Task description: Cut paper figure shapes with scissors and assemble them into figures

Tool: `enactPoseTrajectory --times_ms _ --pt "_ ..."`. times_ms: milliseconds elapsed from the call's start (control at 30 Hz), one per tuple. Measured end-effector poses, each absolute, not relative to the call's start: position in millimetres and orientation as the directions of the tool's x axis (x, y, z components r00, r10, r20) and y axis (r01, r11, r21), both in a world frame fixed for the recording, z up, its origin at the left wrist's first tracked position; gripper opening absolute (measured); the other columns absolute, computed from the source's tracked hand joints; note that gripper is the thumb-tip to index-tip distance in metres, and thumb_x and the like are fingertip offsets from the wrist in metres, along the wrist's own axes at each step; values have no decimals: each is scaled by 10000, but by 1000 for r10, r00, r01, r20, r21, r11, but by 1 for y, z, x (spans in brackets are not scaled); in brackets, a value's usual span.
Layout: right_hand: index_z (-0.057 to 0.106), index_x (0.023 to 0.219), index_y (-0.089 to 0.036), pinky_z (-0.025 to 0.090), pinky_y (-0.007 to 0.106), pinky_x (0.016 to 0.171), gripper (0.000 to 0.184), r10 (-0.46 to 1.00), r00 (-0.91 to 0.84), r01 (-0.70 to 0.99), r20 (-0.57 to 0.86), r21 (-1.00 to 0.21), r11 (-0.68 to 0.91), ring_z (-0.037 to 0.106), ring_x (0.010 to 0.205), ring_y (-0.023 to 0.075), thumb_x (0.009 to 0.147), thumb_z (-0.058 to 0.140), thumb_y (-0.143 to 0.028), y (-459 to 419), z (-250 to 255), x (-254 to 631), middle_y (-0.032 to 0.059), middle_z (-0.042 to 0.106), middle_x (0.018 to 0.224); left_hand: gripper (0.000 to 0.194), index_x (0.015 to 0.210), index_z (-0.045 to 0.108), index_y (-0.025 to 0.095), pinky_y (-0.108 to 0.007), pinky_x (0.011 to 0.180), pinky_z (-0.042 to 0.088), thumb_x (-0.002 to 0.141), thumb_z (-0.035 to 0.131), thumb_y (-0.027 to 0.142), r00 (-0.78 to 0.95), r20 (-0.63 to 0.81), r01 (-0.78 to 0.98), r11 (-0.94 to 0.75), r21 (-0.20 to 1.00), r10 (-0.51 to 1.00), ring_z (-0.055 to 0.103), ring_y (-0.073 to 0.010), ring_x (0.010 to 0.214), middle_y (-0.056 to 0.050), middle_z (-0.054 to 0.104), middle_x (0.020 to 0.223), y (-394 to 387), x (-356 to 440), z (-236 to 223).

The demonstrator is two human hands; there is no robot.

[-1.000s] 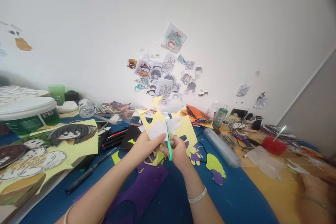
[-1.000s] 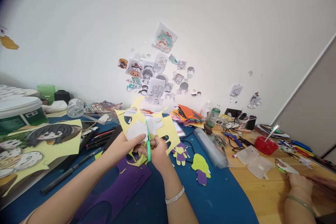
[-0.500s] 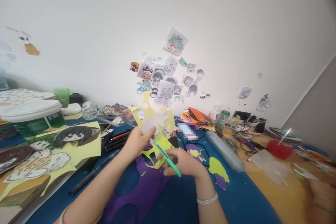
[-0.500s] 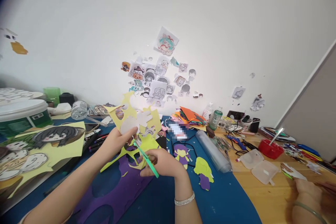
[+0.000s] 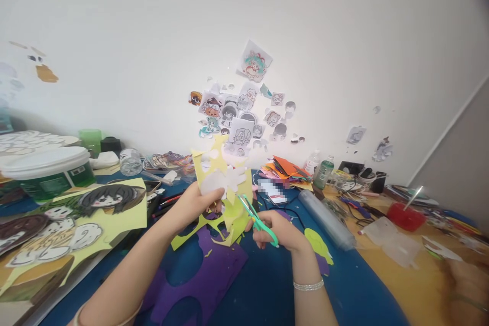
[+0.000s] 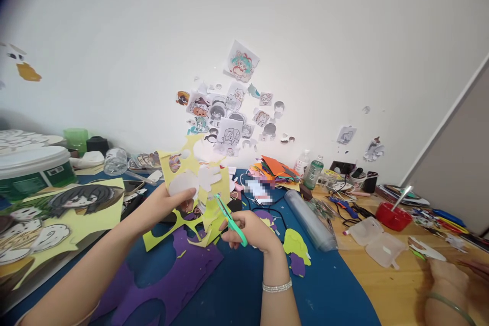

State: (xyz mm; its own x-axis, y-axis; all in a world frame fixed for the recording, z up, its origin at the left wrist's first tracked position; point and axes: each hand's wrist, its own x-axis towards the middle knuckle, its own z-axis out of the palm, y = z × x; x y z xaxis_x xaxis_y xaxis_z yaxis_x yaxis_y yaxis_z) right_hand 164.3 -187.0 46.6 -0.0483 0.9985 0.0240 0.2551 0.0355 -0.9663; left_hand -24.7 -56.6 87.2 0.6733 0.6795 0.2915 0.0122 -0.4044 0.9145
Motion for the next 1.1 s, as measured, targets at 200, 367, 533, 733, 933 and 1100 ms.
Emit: enactPoseTrajectory --times_ms 200,367,533,733,933,1100 --pt "625 886 -113 410 195 465 374 988 -155 224 29 -973 63 500 474 88 650 678 -398 -186 47 163 -22 544 544 276 576 550 162 -230 513 387 739 510 382 777 214 -22 -314 949 592 497 -138 511 -25 577 543 -62 -25 89" --pt "621 901 -94 402 189 453 438 987 -158 227 32 -971 68 500 464 89 631 689 -433 -181 45 160 -11 550 537 213 617 541 152 -235 516 389 706 542 346 802 139 64 -314 947 581 510 -145 510 -9 569 520 -64 -21 87" --pt "623 896 -93 413 197 465 486 993 -114 226 22 -973 48 501 475 90 598 704 -469 -177 45 154 -6 554 547 179 661 523 153 -235 515 393 708 537 325 812 131 69 -316 946 569 503 -137 502 10 560 500 -62 -17 81" --pt "632 892 -93 414 204 470 467 995 -80 196 64 -977 78 499 487 95 570 739 -413 -173 44 146 -13 543 538 161 667 517 149 -231 511 381 709 536 304 809 123 70 -302 951 575 487 -127 494 12 551 496 -62 -17 84" --pt "646 827 -94 403 198 440 407 998 -56 204 36 -978 47 468 453 80 547 752 -370 -171 42 145 -27 523 519 151 662 524 148 -233 523 384 710 534 290 832 111 76 -309 948 544 499 -127 498 13 557 505 -61 -21 84" --pt "643 809 -98 379 186 415 384 999 -48 218 21 -975 31 455 428 72 547 746 -358 -171 39 146 -38 510 496 143 654 529 144 -232 523 391 700 540 280 836 99 77 -295 952 540 512 -129 497 14 558 507 -62 -22 86"
